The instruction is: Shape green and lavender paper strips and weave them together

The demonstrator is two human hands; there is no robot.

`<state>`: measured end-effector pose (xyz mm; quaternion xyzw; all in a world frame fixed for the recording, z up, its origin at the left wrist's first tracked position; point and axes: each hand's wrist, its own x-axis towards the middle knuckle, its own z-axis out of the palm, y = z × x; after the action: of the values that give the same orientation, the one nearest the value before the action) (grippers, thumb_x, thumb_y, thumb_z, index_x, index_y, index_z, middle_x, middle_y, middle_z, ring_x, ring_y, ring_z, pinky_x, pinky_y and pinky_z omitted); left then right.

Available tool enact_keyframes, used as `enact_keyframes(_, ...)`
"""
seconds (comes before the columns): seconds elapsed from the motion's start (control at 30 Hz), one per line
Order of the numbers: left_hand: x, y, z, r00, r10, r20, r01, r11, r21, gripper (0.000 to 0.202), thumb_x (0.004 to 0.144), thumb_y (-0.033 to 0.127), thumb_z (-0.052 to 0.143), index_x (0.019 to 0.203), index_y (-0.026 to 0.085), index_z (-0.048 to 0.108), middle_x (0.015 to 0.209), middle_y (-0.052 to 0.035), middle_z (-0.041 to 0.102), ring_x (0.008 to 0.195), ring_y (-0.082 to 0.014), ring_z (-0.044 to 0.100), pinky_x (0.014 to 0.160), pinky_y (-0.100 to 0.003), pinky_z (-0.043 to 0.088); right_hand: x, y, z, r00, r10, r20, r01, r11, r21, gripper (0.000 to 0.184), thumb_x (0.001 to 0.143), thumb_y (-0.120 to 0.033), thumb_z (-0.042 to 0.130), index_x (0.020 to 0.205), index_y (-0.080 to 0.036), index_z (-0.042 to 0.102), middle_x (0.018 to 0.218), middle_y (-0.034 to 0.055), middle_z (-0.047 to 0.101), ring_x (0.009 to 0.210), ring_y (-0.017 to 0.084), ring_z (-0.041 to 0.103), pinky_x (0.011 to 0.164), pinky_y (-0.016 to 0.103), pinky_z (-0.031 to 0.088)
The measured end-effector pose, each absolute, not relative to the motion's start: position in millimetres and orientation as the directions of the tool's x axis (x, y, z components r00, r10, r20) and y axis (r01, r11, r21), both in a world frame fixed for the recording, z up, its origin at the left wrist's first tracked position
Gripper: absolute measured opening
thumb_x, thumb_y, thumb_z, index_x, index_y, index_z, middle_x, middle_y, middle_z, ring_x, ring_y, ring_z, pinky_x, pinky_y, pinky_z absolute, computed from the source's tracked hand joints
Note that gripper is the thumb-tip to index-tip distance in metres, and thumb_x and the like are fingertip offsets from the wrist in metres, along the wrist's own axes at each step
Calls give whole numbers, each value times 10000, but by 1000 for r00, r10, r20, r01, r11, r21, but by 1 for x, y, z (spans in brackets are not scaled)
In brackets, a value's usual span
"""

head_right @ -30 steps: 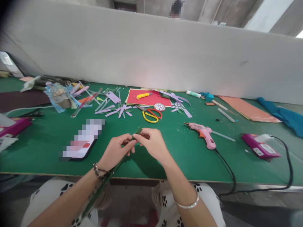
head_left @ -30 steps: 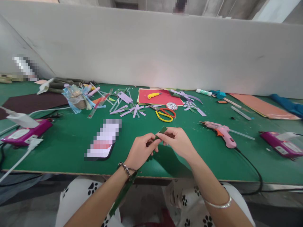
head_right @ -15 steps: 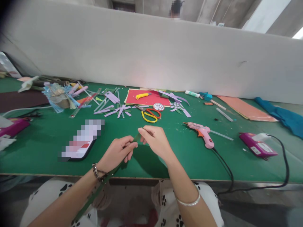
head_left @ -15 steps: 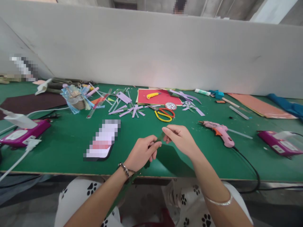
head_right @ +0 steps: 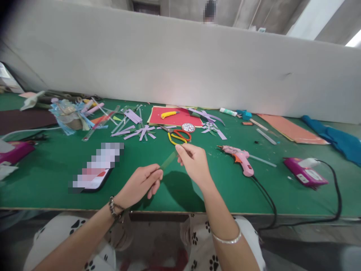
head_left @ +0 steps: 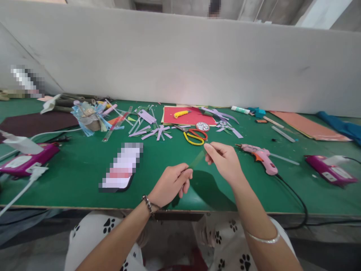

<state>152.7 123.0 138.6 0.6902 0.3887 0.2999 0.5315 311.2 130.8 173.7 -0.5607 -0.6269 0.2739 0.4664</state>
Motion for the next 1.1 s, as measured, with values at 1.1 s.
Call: enact_keyframes(1.1, 148, 127, 136, 453, 889, 66, 352, -247, 903, 257, 844, 293, 319, 642, 185, 437, 382, 93, 441, 289, -44, 365, 369, -147, 308, 303, 135, 157, -274, 959, 71, 417, 185, -890, 290, 760, -321, 482, 522, -158, 508, 495, -22, 510, 480, 80, 477, 495, 204, 379)
